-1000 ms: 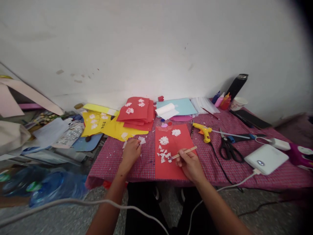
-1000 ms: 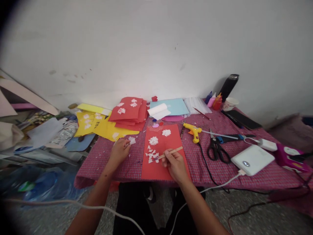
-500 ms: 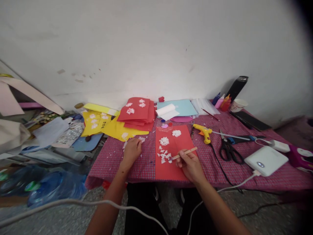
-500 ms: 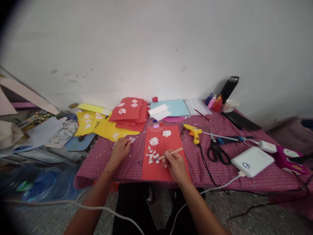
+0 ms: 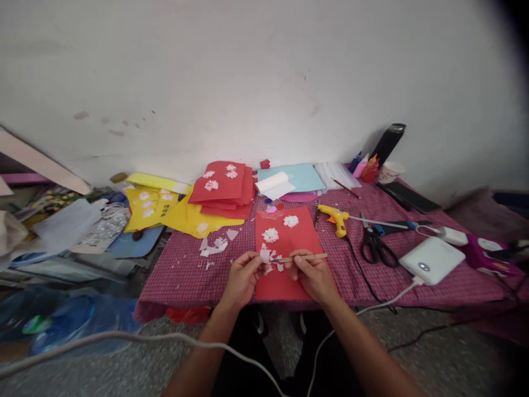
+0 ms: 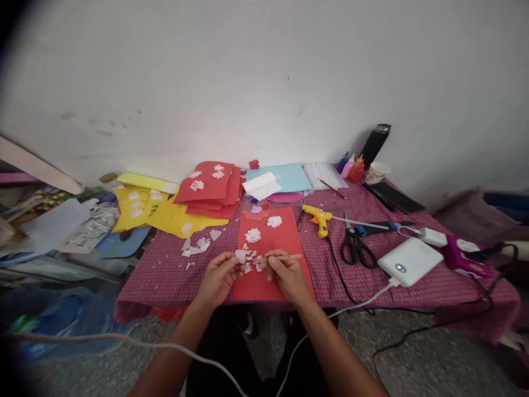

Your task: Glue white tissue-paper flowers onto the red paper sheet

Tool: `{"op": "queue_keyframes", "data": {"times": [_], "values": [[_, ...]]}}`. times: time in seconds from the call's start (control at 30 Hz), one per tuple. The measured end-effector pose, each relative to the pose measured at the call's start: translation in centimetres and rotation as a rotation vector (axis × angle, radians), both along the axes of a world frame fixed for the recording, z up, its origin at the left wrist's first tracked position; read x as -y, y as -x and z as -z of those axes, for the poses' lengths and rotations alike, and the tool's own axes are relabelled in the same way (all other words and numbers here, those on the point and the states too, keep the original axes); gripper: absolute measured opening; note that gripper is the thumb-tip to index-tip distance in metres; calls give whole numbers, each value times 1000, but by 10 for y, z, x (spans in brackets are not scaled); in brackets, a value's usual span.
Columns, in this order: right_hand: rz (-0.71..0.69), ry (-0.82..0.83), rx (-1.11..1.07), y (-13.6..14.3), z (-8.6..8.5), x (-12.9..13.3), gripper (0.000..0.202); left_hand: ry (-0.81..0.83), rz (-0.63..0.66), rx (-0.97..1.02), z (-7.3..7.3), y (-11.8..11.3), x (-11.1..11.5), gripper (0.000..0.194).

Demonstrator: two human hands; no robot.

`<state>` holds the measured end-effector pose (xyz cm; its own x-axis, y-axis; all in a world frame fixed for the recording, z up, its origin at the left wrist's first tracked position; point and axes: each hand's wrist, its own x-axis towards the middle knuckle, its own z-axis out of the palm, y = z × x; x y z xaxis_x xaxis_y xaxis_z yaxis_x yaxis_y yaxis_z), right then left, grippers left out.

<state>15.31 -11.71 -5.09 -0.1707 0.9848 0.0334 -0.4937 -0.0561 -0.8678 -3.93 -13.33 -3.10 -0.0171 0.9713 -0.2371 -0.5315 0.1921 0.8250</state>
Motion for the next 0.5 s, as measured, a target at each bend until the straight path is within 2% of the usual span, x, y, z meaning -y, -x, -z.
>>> {"op": "queue_keyframes", "data": {"times": [0.17, 0.5], "values": [[9, -13, 28, 0, 3, -1, 17, -11, 17, 32, 1, -12, 6, 26], [28, 20, 37, 1, 6, -2, 21, 20, 16, 85, 5, -12, 8, 32]]}}
